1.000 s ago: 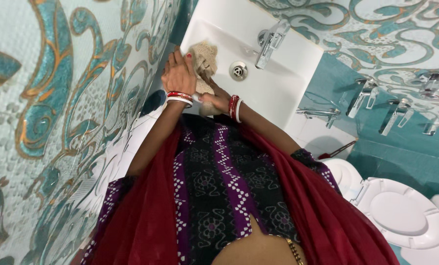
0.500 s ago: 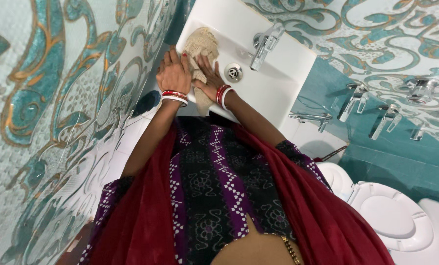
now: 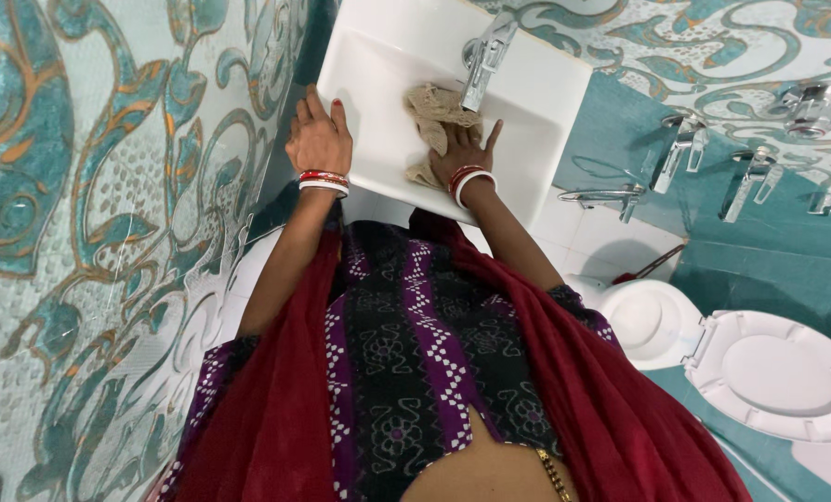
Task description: The person wipes the surfaces and fixtures of a white bathroom sink using a small beige cloth, moving around the basin, faucet, and backsplash.
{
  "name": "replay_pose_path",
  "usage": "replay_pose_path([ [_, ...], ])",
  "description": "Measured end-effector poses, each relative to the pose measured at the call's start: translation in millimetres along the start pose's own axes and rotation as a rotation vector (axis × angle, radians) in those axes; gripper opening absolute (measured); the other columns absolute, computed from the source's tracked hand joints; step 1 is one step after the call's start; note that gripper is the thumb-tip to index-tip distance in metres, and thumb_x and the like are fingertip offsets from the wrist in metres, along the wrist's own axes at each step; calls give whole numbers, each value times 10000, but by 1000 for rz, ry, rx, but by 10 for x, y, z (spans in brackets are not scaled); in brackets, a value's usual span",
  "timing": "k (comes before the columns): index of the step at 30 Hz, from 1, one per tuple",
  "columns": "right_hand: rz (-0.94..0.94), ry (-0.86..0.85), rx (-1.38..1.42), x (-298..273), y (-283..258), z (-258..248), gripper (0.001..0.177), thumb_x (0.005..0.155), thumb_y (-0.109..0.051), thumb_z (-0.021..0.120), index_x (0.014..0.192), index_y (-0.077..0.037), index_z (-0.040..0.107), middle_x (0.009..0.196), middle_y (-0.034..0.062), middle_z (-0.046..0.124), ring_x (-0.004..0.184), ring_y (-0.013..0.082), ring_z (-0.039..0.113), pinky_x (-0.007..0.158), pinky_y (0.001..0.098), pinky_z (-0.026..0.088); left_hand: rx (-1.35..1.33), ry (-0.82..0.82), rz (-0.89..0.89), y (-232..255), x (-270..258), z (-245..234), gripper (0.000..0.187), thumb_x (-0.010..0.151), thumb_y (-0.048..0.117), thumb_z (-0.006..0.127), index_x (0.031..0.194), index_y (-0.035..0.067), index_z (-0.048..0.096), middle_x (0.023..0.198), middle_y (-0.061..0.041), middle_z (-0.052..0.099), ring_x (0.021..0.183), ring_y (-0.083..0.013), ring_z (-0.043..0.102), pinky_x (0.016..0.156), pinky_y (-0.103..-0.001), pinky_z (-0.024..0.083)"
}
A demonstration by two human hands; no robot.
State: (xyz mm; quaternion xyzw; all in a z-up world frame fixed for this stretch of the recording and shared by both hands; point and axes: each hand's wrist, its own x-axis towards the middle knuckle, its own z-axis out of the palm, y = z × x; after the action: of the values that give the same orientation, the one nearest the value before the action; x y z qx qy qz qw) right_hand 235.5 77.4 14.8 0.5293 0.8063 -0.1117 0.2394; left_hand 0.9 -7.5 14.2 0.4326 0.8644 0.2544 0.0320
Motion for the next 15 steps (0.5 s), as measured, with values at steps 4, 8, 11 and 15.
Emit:
replay_pose_path([
  [4, 162, 38, -42, -343, 368, -43, 721, 980, -539, 389, 1600, -180, 306, 1637, 55, 353, 1543, 339, 226, 1109, 744, -200, -8, -41, 1, -10, -7, -3, 508, 1055, 378, 556, 1425, 37, 494, 1170, -156, 658, 943, -349, 693, 696, -460, 587],
  [8, 234, 196, -148, -655, 640, 34, 763, 931, -525, 484, 1580, -159, 322, 1630, 83, 365, 1538, 337, 244, 1097, 748, -189, -4, -17, 24, -21, -22, 5, 517, 1048, 373, 578, 1424, 28, 492, 1181, -162, 656, 961, -352, 695, 690, -460, 591],
  [11, 288, 187, -162, -794, 729, 89, 831, 918, -552, 527, 1586, -100, 324, 1607, 201, 354, 1508, 348, 246, 1096, 723, -155, 0, -16, 30, -21, -22, 1, 521, 1052, 376, 583, 1429, 27, 490, 1202, -174, 653, 992, -365, 695, 702, -470, 594],
  [15, 174, 303, -22, -1007, 787, 214, 824, 921, -534, 557, 1579, -73, 376, 1608, 193, 369, 1488, 359, 290, 1176, 671, -79, 23, 3, 42, -29, -25, 16, 530, 1040, 380, 596, 1421, 25, 496, 1223, -190, 659, 987, -375, 704, 701, -490, 596],
])
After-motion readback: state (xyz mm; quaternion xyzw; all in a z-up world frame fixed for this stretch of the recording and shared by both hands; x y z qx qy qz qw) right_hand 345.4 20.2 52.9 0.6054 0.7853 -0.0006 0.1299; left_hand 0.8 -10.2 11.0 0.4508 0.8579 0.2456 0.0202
